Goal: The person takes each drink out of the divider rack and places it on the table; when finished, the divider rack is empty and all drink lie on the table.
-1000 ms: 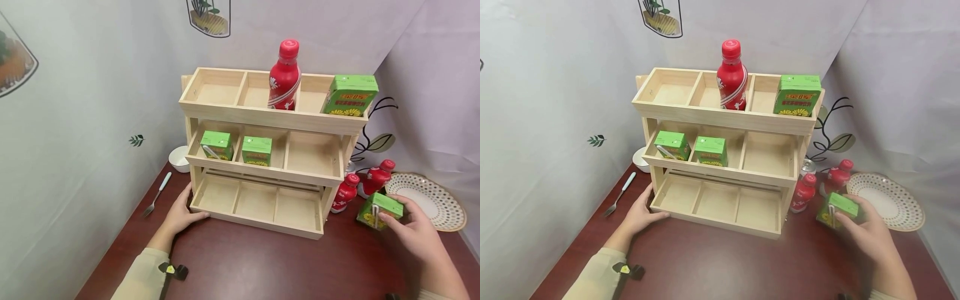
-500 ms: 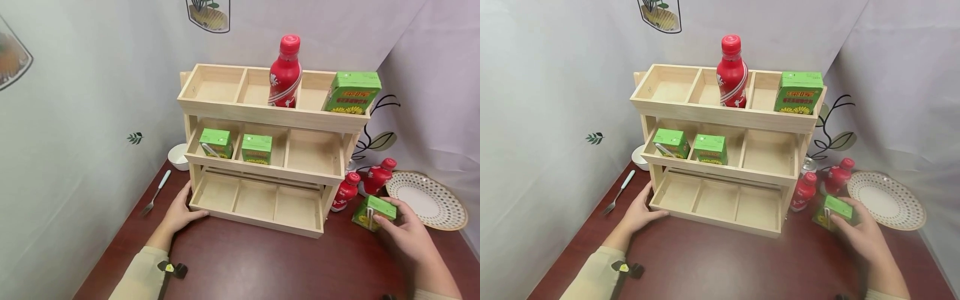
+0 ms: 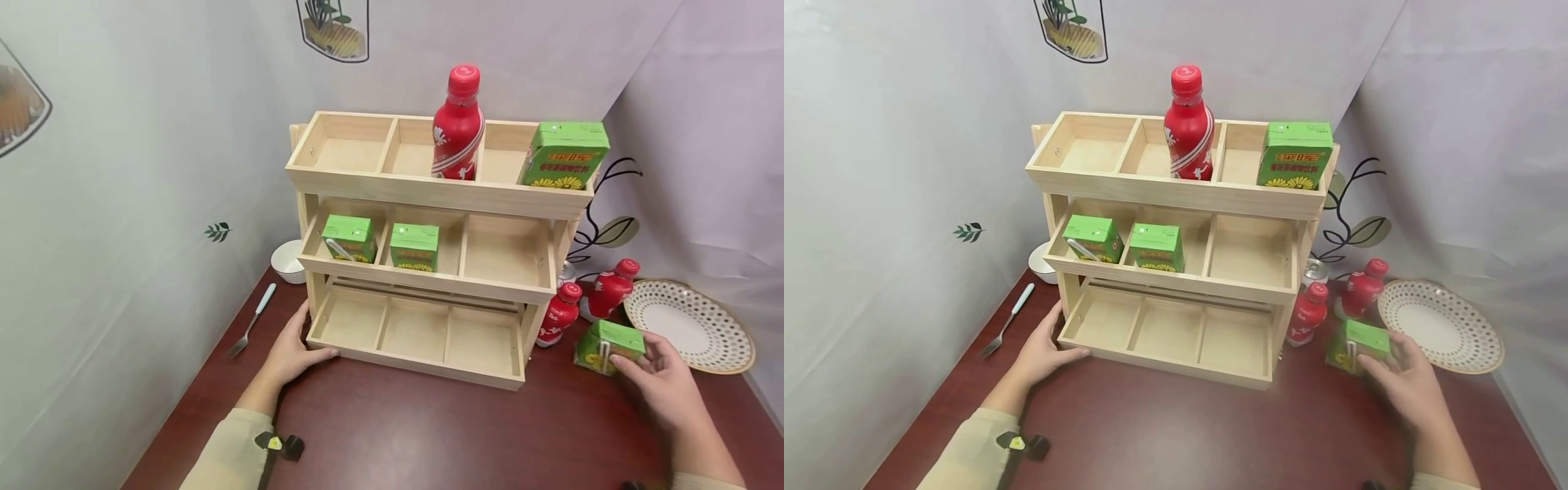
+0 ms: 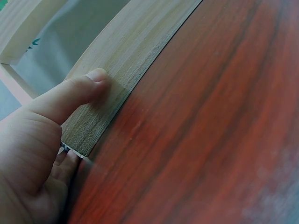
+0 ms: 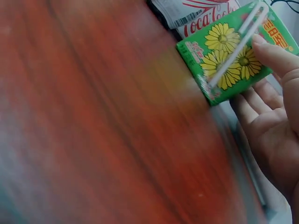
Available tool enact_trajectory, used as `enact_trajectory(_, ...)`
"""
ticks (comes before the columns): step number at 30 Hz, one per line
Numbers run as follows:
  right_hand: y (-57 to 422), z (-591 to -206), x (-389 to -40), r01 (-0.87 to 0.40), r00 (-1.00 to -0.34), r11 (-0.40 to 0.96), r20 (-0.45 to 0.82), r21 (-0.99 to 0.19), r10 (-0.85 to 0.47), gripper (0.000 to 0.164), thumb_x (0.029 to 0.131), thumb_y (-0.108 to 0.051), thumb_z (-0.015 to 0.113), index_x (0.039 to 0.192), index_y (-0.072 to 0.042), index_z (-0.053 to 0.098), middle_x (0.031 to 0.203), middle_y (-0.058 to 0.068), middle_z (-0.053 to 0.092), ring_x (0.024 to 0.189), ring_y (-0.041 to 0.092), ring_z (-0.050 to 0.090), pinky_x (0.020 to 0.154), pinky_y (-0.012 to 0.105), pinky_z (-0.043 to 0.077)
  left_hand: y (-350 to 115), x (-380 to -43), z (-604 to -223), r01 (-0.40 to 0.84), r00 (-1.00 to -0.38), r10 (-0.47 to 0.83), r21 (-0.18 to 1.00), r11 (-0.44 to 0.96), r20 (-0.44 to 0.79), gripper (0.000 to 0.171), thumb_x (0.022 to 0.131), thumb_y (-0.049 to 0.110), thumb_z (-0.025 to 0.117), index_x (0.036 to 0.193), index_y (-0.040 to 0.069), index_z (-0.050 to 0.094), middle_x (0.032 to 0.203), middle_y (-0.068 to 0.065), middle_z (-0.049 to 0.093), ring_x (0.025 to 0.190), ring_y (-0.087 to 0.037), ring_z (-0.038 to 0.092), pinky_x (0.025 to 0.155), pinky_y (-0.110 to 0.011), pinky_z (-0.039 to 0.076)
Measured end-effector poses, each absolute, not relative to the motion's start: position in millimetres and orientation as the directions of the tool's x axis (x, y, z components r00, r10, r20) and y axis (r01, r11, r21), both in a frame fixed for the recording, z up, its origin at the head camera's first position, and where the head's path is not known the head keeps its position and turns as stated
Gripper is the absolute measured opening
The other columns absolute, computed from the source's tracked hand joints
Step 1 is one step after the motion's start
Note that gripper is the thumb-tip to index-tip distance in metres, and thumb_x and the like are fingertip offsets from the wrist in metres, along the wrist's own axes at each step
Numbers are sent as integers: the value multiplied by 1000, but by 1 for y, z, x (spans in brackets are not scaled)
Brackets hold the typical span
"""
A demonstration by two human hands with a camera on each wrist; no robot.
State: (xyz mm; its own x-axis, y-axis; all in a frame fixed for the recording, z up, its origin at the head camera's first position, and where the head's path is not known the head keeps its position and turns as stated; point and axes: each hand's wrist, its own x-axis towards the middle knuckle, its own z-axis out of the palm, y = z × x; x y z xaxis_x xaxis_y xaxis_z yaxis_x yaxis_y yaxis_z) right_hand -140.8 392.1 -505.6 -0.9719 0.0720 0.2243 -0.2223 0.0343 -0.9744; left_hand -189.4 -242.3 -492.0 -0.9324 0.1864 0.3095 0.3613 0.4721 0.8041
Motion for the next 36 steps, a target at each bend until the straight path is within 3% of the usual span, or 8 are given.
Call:
enact_trajectory(7, 388, -520, -143, -297, -952, -48, 291, -954, 97, 60, 90, 16, 54, 143, -7, 37, 124, -1, 57, 111, 1, 58, 83, 14, 47, -241, -190, -490, 361, -933, 194, 800, 480, 305, 114, 64, 16, 92, 154, 12, 23, 141, -17, 45, 124, -30, 48, 96, -23, 39)
enact_trajectory(12, 384, -525, -145, -314, -944, -9, 310, -950, 114, 64, 91, 14, 55, 147, -7, 34, 128, -3, 55, 116, 0, 54, 86, 13, 45, -241, -188, -490, 364, -932, 192, 794, 487, 309, 113, 65, 17, 92, 154, 11, 23, 142, -16, 45, 124, -29, 48, 97, -34, 40)
enact_trajectory(16, 383, -524, -147, -317, -942, 31, 318, -948, 108, 65, 91, 12, 57, 148, -7, 33, 133, -2, 51, 119, -2, 51, 88, 13, 43, -244, -190, -496, 375, -927, 185, 800, 469, 326, 113, 64, 18, 93, 154, 12, 24, 141, -17, 46, 122, -30, 49, 95, -30, 41)
enact_trajectory(23, 381, -522, -150, -291, -946, 136, 307, -947, 110, 66, 92, 7, 59, 150, -11, 32, 136, -3, 48, 118, -5, 49, 87, 11, 42, -255, -204, -523, 355, -935, 184, 796, 490, 304, 118, 62, 32, 92, 155, 30, 18, 142, -6, 45, 123, -21, 48, 95, -26, 41)
enact_trajectory(26, 380, -522, -151, -274, -946, 187, 300, -943, 126, 66, 92, 5, 59, 150, -13, 33, 136, -4, 48, 118, -6, 49, 86, 10, 42, -257, -206, -527, 352, -936, 183, 801, 484, 301, 118, 62, 33, 93, 154, 33, 19, 143, -4, 44, 123, -20, 48, 96, -27, 41)
enact_trajectory(29, 379, -522, -151, -257, -945, 248, 297, -934, 140, 66, 93, 3, 60, 151, -14, 33, 138, -3, 47, 120, -4, 48, 86, 9, 41, -255, -204, -522, 367, -930, 188, 796, 481, 315, 118, 62, 31, 93, 155, 28, 20, 142, -8, 45, 123, -23, 48, 95, -25, 40)
enact_trajectory(36, 376, -522, -152, -176, -942, 439, 281, -881, 186, 66, 95, -6, 60, 152, -20, 30, 145, 1, 42, 127, 0, 42, 87, 7, 39, -242, -187, -492, 377, -926, 192, 782, 496, 325, 114, 65, 18, 92, 154, 11, 21, 145, -16, 42, 128, -28, 44, 100, -42, 37)
